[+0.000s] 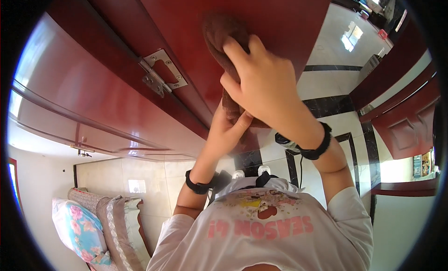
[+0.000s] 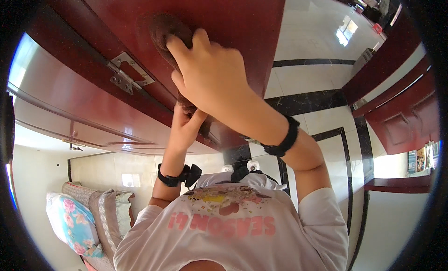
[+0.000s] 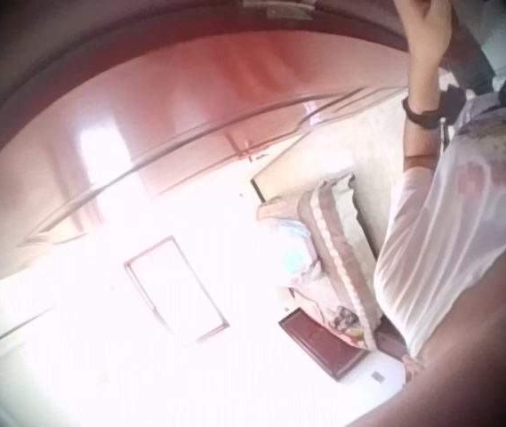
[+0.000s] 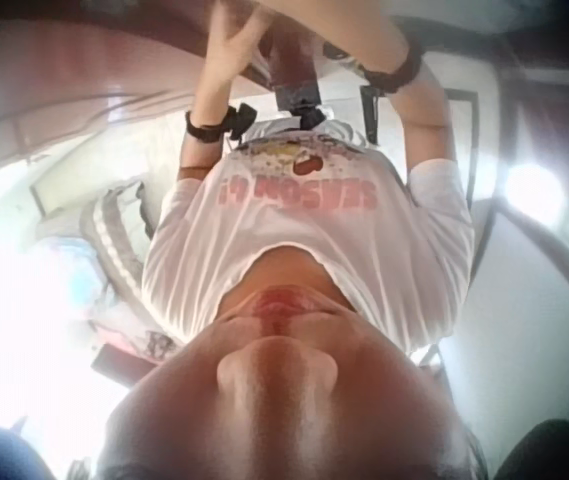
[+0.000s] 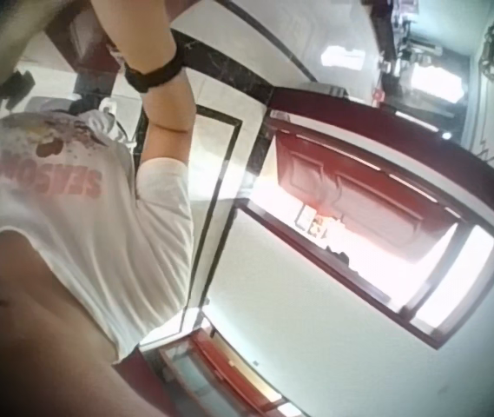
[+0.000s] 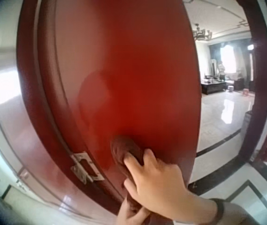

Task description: The person wipes the surface and edges of a red wooden door using a brown cloth, moving across different sections of the door panel and frame.

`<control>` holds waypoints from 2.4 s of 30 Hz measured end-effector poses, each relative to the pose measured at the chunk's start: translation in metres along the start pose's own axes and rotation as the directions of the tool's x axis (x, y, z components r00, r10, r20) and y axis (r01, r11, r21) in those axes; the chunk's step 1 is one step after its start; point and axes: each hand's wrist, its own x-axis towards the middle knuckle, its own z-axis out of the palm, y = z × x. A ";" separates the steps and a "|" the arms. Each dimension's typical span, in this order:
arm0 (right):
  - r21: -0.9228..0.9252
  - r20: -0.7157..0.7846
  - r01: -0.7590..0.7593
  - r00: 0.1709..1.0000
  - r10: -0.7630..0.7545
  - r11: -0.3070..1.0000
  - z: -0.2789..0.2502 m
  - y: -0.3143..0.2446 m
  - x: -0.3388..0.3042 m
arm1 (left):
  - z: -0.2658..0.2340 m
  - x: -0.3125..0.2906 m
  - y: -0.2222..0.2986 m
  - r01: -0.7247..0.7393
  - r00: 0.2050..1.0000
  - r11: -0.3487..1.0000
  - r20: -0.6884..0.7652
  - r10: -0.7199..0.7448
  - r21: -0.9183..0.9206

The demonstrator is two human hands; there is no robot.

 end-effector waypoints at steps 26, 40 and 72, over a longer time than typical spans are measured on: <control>0.149 0.165 0.058 0.983 -0.083 0.987 0.058 -0.004 -0.107 | -0.041 -0.064 -0.097 0.278 0.957 0.957 -0.111 -0.268 0.088; -0.073 0.382 -0.305 0.871 0.309 0.950 0.063 0.038 -0.190 | -0.019 -0.048 -0.162 0.374 0.832 0.800 0.211 -0.513 0.470; 0.740 0.670 -0.673 0.736 0.103 -0.009 -0.023 0.119 -0.236 | 0.082 -0.087 -0.124 0.155 0.888 0.969 -0.457 -0.051 0.192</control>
